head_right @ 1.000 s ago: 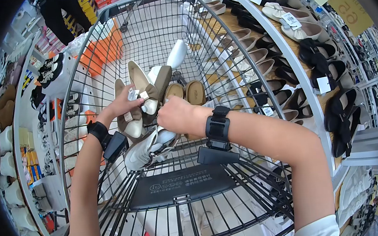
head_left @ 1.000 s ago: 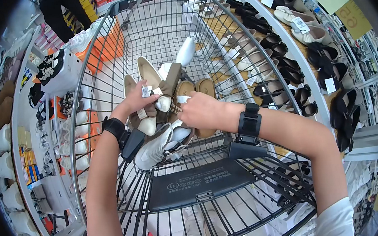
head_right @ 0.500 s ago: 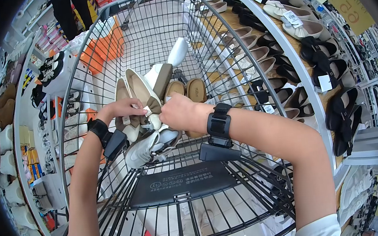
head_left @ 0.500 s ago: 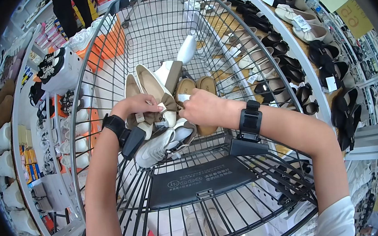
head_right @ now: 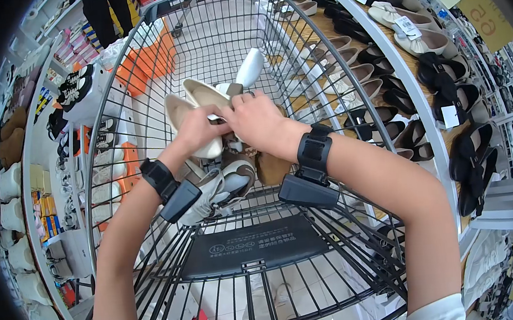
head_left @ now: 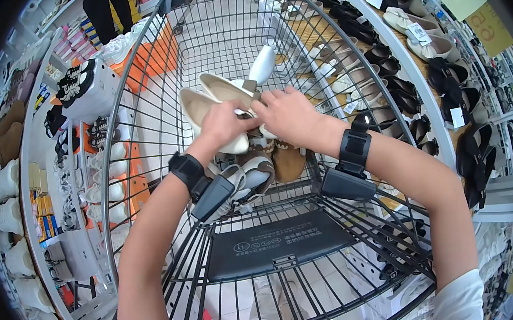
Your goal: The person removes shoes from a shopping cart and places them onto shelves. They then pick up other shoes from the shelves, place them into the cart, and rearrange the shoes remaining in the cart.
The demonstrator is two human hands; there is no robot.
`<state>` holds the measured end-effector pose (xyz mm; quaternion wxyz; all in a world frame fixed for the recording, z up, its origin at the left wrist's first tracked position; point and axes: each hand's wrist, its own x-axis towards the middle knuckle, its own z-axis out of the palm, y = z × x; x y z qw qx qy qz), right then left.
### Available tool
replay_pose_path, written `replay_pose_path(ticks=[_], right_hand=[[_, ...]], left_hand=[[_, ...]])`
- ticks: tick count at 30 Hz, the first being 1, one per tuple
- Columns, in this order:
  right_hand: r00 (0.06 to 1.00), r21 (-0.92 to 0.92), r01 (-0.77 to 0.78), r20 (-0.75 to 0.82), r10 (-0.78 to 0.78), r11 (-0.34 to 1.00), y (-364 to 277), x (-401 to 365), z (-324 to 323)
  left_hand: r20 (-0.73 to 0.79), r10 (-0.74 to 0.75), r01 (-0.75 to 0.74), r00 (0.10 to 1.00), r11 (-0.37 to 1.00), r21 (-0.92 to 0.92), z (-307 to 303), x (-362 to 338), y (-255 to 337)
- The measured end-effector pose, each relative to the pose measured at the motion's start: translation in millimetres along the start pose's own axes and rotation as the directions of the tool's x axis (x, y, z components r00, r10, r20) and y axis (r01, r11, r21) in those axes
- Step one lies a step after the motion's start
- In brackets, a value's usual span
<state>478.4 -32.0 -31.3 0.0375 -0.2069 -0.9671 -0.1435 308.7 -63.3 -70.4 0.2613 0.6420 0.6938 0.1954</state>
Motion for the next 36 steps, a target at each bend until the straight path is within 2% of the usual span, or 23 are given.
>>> replay_pose_path(ticks=[1,2,5,6,7,9,10,11,14,15,17,18,19,21,23,24,25,27,28,29,31,33,36], right_hand=[[0.999,0.016,-0.042,-0.022,0.042,0.999,1,0,-1],[0.995,0.03,-0.049,0.087,0.047,0.998,1,1,-9],[0.99,0.17,0.017,0.137,-0.041,0.985,1,-6,2],[0.923,0.278,-0.088,0.385,-0.027,0.957,3,-4,-4],[0.922,0.279,-0.088,0.385,-0.027,0.956,4,-4,-5],[0.704,0.294,-0.147,0.701,-0.108,0.944,7,-6,-2],[0.657,0.27,-0.171,0.748,-0.094,0.948,5,-8,-1],[0.655,0.27,-0.17,0.75,-0.096,0.948,4,-11,4],[0.593,0.354,-0.149,0.779,-0.204,0.923,-2,-15,15],[0.592,0.355,-0.147,0.779,-0.205,0.923,-4,-16,15],[0.611,0.364,-0.245,0.777,-0.148,0.898,-9,-17,15],[0.609,0.364,-0.244,0.779,-0.15,0.899,-10,-17,16],[0.629,0.37,-0.272,0.767,-0.126,0.888,-10,-16,17],[0.648,0.374,-0.302,0.755,-0.099,0.877,-10,-15,18],[0.645,0.467,-0.318,0.745,-0.173,0.825,-9,-13,18],[0.62,0.498,-0.274,0.746,-0.245,0.822,-10,-14,16],[0.618,0.497,-0.274,0.747,-0.245,0.823,-14,-18,18],[0.593,0.452,-0.35,0.785,-0.179,0.821,-21,-28,27],[0.568,0.438,-0.349,0.802,-0.185,0.829,-23,-28,30],[0.571,0.438,-0.343,0.8,-0.186,0.831,-24,-27,30],[0.612,0.436,-0.368,0.778,-0.139,0.821,-26,-28,31],[0.671,0.472,-0.348,0.729,-0.137,0.81,-29,-31,41],[0.731,0.589,-0.389,0.665,-0.151,0.709,-29,-38,51]], left_hand=[[-0.071,0.123,-0.117,0.99,0.99,0.074,11,-1,0],[-0.012,0.11,-0.108,0.994,0.987,0.122,12,-8,12],[0.092,0.185,-0.198,0.979,0.965,0.172,29,-24,26],[0.146,0.206,-0.225,0.968,0.966,0.128,39,-27,26],[0.199,0.228,-0.248,0.953,0.965,0.083,49,-29,25],[0.211,0.324,-0.32,0.922,0.946,-0.055,64,-38,24],[0.252,0.381,-0.366,0.89,0.925,-0.106,69,-39,22],[0.252,0.38,-0.364,0.89,0.925,-0.109,71,-41,22],[0.499,0.386,-0.337,0.776,0.922,-0.19,68,-38,18],[0.499,0.385,-0.335,0.777,0.923,-0.19,68,-36,13],[0.413,0.539,-0.428,0.734,0.84,-0.334,61,-36,8],[0.538,0.431,-0.3,0.725,0.9,-0.317,54,-34,8],[0.538,0.432,-0.299,0.724,0.899,-0.319,48,-30,9],[0.677,0.338,-0.089,0.654,0.923,-0.375,37,-19,3],[0.616,0.355,-0.085,0.703,0.902,-0.423,40,-9,-17],[0.558,0.348,0.024,0.753,0.834,-0.552,40,-8,-23],[0.503,0.325,0.122,0.801,0.734,-0.668,42,-6,-28],[0.445,0.306,0.09,0.842,0.733,-0.674,34,-10,-12],[0.201,0.182,-0.099,0.962,0.926,-0.366,20,-9,-1],[-0.098,0.156,-0.153,0.983,0.988,0.038,2,-8,9],[-0.483,0.405,-0.373,0.776,0.913,0.167,-28,3,16],[-0.674,0.497,-0.282,0.546,0.867,0.411,-75,18,28],[-0.808,0.5,-0.042,0.31,0.857,0.514,-139,29,20]])
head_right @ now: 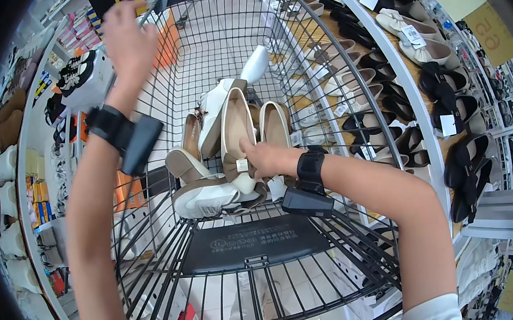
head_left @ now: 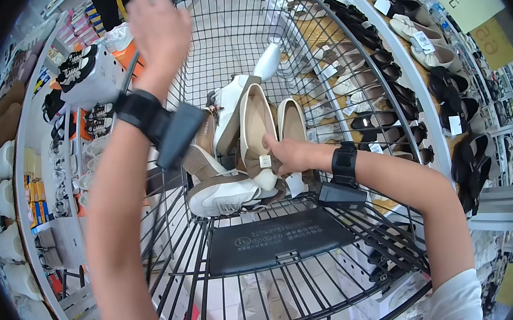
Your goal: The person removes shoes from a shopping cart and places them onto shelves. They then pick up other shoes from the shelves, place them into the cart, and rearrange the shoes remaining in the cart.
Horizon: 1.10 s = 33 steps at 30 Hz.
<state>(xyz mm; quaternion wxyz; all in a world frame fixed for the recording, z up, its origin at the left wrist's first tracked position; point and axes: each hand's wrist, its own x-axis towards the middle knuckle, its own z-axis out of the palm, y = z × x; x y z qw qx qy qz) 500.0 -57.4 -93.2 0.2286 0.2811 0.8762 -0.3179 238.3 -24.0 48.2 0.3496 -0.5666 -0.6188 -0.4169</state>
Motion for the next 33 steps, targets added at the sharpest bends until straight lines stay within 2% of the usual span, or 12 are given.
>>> replay_pose_path(ticks=[1,4,5,6,8,9,11,13,15,20,25,33], right_hand=[[0.999,0.028,-0.01,-0.048,0.011,1.0,3,1,2],[0.999,0.124,-0.007,-0.048,0.013,0.992,1,-7,-1],[1.0,0.186,-0.011,0.002,0.011,0.982,1,-14,-2],[0.995,0.18,0.074,-0.072,-0.062,0.981,12,-9,11],[0.992,0.16,0.124,-0.049,-0.117,0.979,14,-7,15],[0.99,0.139,0.142,-0.027,-0.139,0.98,15,-9,14],[0.984,0.043,0.164,-0.082,-0.16,0.986,22,-13,13],[0.968,-0.044,0.192,-0.154,-0.196,0.98,27,-15,15],[0.994,-0.057,0.027,-0.101,-0.033,0.998,26,-15,7],[0.997,0.109,-0.053,-0.055,0.06,0.993,26,-18,0],[0.955,0.041,0.005,-0.297,0.008,0.999,55,-7,14],[0.969,-0.106,-0.162,-0.205,0.137,0.981,53,28,-9]], left_hand=[[-0.066,0.024,-0.017,0.998,0.994,0.105,-4,9,-15],[0.223,-0.178,0.057,0.959,0.886,0.461,-4,3,-73],[0.55,-0.434,0.235,0.714,0.888,0.395,-10,3,-77],[0.656,-0.369,0.268,0.658,0.929,0.254,-2,-18,-91],[0.799,-0.503,0.454,0.33,0.827,0.332,-12,-9,-67],[0.793,-0.521,0.478,0.315,0.809,0.342,-7,-15,-68],[0.705,-0.485,0.456,0.517,0.853,0.253,2,-23,-71],[0.703,-0.508,0.459,0.497,0.842,0.284,6,-25,-68],[0.687,-0.556,0.444,0.468,0.82,0.362,10,-15,-62],[0.675,-0.552,0.422,0.49,0.828,0.37,28,-9,-63],[0.693,-0.522,0.38,0.497,0.849,0.367,51,-4,-73],[0.698,-0.565,0.429,0.44,0.815,0.39,75,13,-88]])
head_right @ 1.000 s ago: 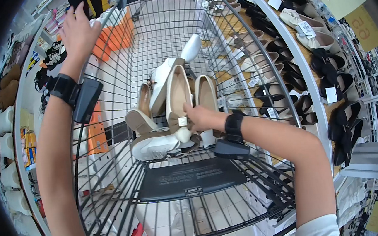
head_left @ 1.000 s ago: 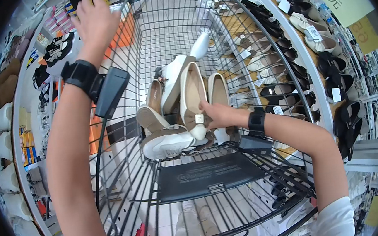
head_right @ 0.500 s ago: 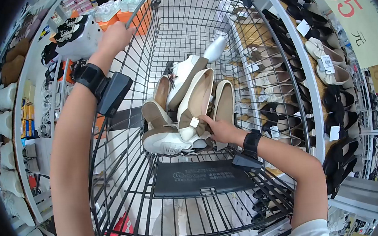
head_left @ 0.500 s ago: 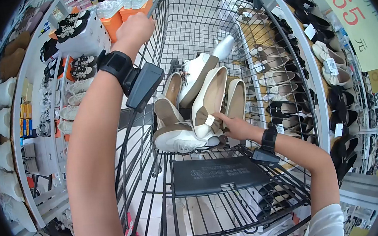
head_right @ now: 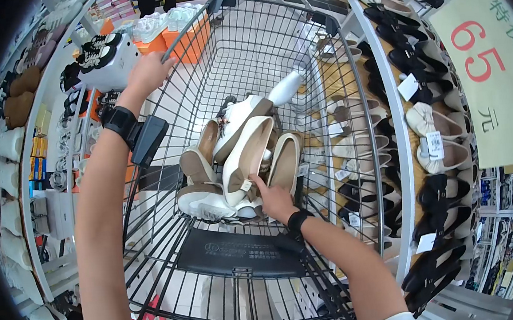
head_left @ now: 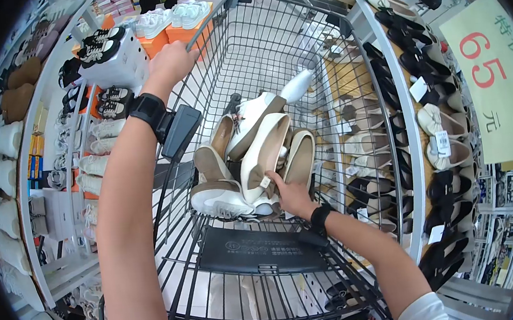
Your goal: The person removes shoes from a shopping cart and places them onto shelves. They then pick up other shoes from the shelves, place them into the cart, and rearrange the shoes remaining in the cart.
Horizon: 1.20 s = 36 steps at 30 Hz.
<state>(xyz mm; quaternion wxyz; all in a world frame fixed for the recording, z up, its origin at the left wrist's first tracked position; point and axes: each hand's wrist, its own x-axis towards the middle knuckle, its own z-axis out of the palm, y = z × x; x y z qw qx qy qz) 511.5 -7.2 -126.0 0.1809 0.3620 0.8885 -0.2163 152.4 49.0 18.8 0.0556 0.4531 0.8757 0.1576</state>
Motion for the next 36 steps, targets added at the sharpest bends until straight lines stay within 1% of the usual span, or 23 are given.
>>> replay_pose_path(ticks=[2,3,4,6,10,12,13,14,16,17,18,20,22,24,25,26,28,29,30,32,33,34,36], right_hand=[[1.0,0.296,0.026,0.006,-0.029,0.955,7,15,5],[0.995,0.436,0.099,-0.064,-0.079,0.895,11,21,9],[0.992,0.487,0.126,-0.078,-0.1,0.865,16,30,11],[0.969,0.535,0.246,-0.158,-0.191,0.808,14,49,-7],[0.974,0.499,0.224,-0.141,-0.176,0.837,-3,85,-51],[0.997,0.538,0.029,-0.075,0.013,0.843,-19,94,-79],[0.994,0.526,-0.01,-0.089,0.067,0.851,-23,103,-90],[0.993,0.52,-0.01,-0.095,0.069,0.854,-28,110,-106],[0.975,0.603,0.096,-0.216,0.046,0.792,-35,123,-143],[0.984,0.593,0.059,-0.171,0.054,0.803,-37,133,-159],[0.983,0.58,0.052,-0.173,0.06,0.813,-38,139,-175],[0.98,0.759,0.029,-0.148,0.13,0.651,-47,142,-213],[0.986,0.848,-0.122,0.044,0.162,0.515,-62,126,-273],[0.993,0.901,-0.018,-0.035,0.115,0.433,-73,107,-317],[0.992,0.885,-0.025,-0.037,0.123,0.465,-72,97,-336],[0.991,0.868,-0.031,-0.039,0.13,0.495,-71,85,-354],[0.954,0.825,0.008,-0.175,0.243,0.565,-89,54,-393],[0.937,0.84,0.026,-0.209,0.279,0.543,-86,41,-403],[0.916,0.855,0.047,-0.243,0.319,0.517,-84,26,-408],[0.803,0.749,-0.02,-0.383,0.457,0.663,-85,0,-412],[0.803,0.622,-0.042,-0.445,0.397,0.782,-83,-12,-414],[0.786,0.653,-0.022,-0.456,0.416,0.757,-92,-15,-417],[0.781,0.518,-0.055,-0.511,0.359,0.854,-86,-25,-415]], left_hand=[[-0.011,-0.001,0.001,1.0,1.0,-0.009,1,11,-2],[0.021,-0.012,0.012,1.0,1.0,-0.006,-1,18,-2],[0.022,-0.009,0.01,1.0,1.0,-0.019,-4,26,-1],[0.148,-0.061,0.068,0.987,0.997,-0.042,-13,42,-5],[0.155,-0.045,0.061,0.987,0.993,-0.099,-16,83,-11],[0.141,-0.059,0.069,0.988,0.995,-0.068,-12,97,-9],[0.134,-0.041,0.054,0.99,0.994,-0.093,-13,105,-9],[0.128,-0.039,0.051,0.991,0.994,-0.099,-10,116,-12],[0.07,-0.009,0.017,0.998,0.993,-0.115,-1,137,-15],[0.055,-0.026,0.033,0.998,0.989,-0.142,-4,143,-14],[0.052,-0.024,0.032,0.998,0.987,-0.16,-4,154,-16],[0.152,0.01,0.024,0.988,0.976,-0.216,-4,176,-24],[0.136,0.033,0.001,0.99,0.97,-0.243,-1,197,-32],[0.154,0.053,-0.003,0.987,0.952,-0.306,-1,213,-39],[0.15,0.084,-0.034,0.985,0.951,-0.308,-8,217,-40],[0.153,0.083,-0.03,0.985,0.947,-0.321,-2,225,-44],[0.018,0.121,-0.112,0.992,0.954,-0.277,13,245,-59],[-0.024,0.136,-0.137,0.99,0.949,-0.284,12,250,-63],[-0.018,0.142,-0.141,0.99,0.947,-0.289,3,253,-66],[0.256,0.098,0.032,0.962,0.886,-0.463,-20,259,-69],[0.162,0.11,-0.022,0.981,0.884,-0.466,-14,265,-74],[0.151,0.119,-0.035,0.981,0.883,-0.468,-8,271,-81],[-0.059,0.193,-0.201,0.979,0.947,-0.251,-1,282,-95]])
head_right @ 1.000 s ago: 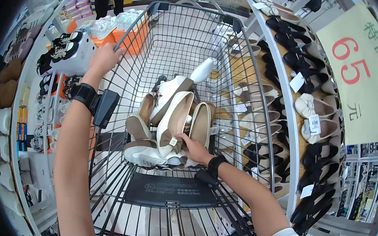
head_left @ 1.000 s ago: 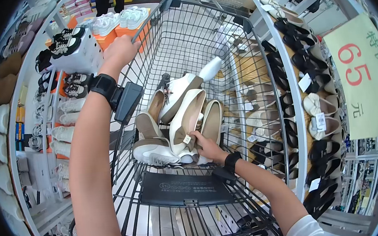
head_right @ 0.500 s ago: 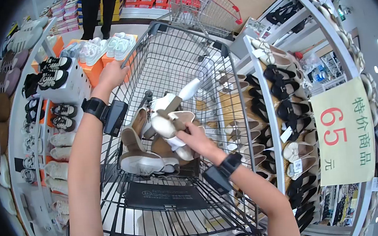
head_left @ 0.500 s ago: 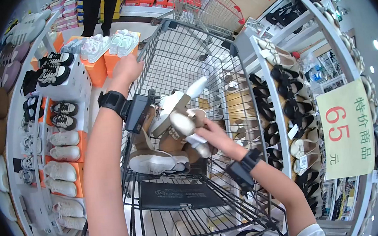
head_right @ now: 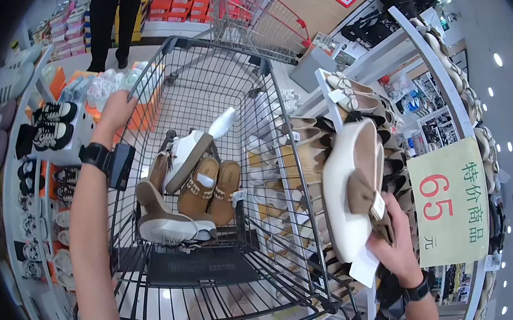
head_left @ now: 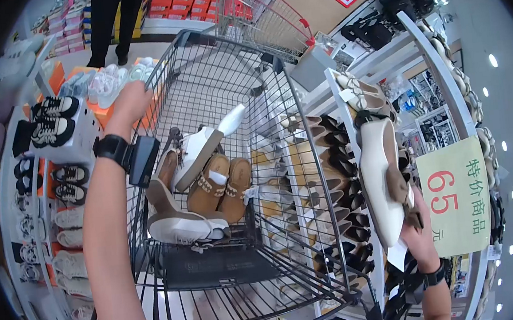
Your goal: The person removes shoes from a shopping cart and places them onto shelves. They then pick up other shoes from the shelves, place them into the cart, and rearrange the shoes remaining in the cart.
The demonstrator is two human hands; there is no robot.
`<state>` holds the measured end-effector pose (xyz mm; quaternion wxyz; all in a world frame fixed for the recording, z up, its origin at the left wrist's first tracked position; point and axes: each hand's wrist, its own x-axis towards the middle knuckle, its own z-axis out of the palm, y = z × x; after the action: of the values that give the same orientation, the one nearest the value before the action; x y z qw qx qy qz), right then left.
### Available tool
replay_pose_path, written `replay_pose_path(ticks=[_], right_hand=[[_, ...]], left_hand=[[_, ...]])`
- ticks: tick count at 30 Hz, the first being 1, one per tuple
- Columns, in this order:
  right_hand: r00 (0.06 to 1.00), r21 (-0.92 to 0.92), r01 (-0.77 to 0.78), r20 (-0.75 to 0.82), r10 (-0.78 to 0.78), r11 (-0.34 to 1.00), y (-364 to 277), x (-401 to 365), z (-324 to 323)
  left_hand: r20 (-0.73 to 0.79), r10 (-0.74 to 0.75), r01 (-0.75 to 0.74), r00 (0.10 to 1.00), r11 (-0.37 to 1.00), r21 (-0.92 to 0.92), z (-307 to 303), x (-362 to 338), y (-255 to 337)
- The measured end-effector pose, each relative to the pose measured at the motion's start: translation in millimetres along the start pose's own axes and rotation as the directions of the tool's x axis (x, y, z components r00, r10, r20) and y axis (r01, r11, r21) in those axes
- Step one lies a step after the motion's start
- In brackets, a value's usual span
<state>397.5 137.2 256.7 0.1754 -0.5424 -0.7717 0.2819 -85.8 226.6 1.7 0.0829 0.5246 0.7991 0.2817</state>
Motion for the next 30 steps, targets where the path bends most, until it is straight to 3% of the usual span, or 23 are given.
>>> replay_pose_path(ticks=[1,4,6,8,9,11,13,16,17,18,21,22,24,26,27,29,30], right_hand=[[0.998,0.099,-0.034,-0.053,0.039,0.995,5,-2,5],[0.995,-0.025,-0.098,-0.022,0.097,0.995,35,0,4],[0.986,-0.007,-0.145,-0.087,0.143,0.989,60,3,12],[0.974,0.107,-0.197,-0.096,0.207,0.975,84,10,21],[0.976,0.035,-0.212,-0.032,0.213,0.977,102,16,20],[0.965,0.125,-0.258,-0.015,0.261,0.958,141,25,33],[0.957,0.086,-0.288,0.0,0.289,0.954,183,41,51],[0.972,-0.129,-0.233,-0.053,0.228,0.964,211,71,84],[0.974,-0.118,-0.224,-0.042,0.22,0.967,225,81,94],[0.977,-0.111,-0.212,-0.025,0.21,0.971,242,91,103],[0.987,-0.124,-0.158,-0.046,0.154,0.98,316,131,140],[0.975,-0.134,-0.222,-0.036,0.219,0.966,335,143,149],[0.973,-0.201,-0.226,-0.098,0.21,0.953,369,164,163],[0.968,-0.214,-0.242,-0.126,0.219,0.946,394,182,169],[0.962,-0.227,-0.253,-0.164,0.219,0.94,403,193,173],[0.958,-0.291,-0.25,-0.212,0.193,0.923,425,210,182],[0.959,-0.334,-0.244,-0.224,0.174,0.91,435,217,187]], left_hand=[[0.007,-0.013,0.013,1.0,1.0,0.005,1,4,-8],[-0.01,-0.043,0.043,0.999,0.997,0.071,-4,5,-16],[0.005,-0.042,0.041,0.999,0.995,0.092,-9,9,-22],[0.029,-0.031,0.028,0.999,0.993,0.111,-14,12,-24],[0.007,-0.061,0.06,0.998,0.991,0.119,-17,11,-24],[-0.012,-0.081,0.082,0.997,0.989,0.127,-21,9,-23],[-0.206,0.123,-0.01,0.971,0.878,0.478,-23,6,-23],[-0.147,0.151,-0.018,0.977,0.755,0.655,-29,8,-16],[-0.151,0.103,0.028,0.983,0.732,0.681,-31,5,-12],[-0.187,-0.038,0.157,0.982,0.716,0.68,-32,-3,4],[-0.12,-0.153,0.194,0.981,0.725,0.66,-39,-24,-12],[-0.059,-0.175,0.17,0.983,0.736,0.655,-46,-37,-18],[-0.061,-0.158,0.155,0.985,0.695,0.702,-59,-63,-12],[-0.017,-0.023,0.028,1.0,0.745,0.667,-74,-96,-47],[-0.004,-0.026,0.022,1.0,0.738,0.674,-80,-108,-31],[0.106,-0.372,0.299,0.922,0.858,0.417,-86,-123,8],[0.127,-0.388,0.3,0.913,0.849,0.435,-79,-125,5]])
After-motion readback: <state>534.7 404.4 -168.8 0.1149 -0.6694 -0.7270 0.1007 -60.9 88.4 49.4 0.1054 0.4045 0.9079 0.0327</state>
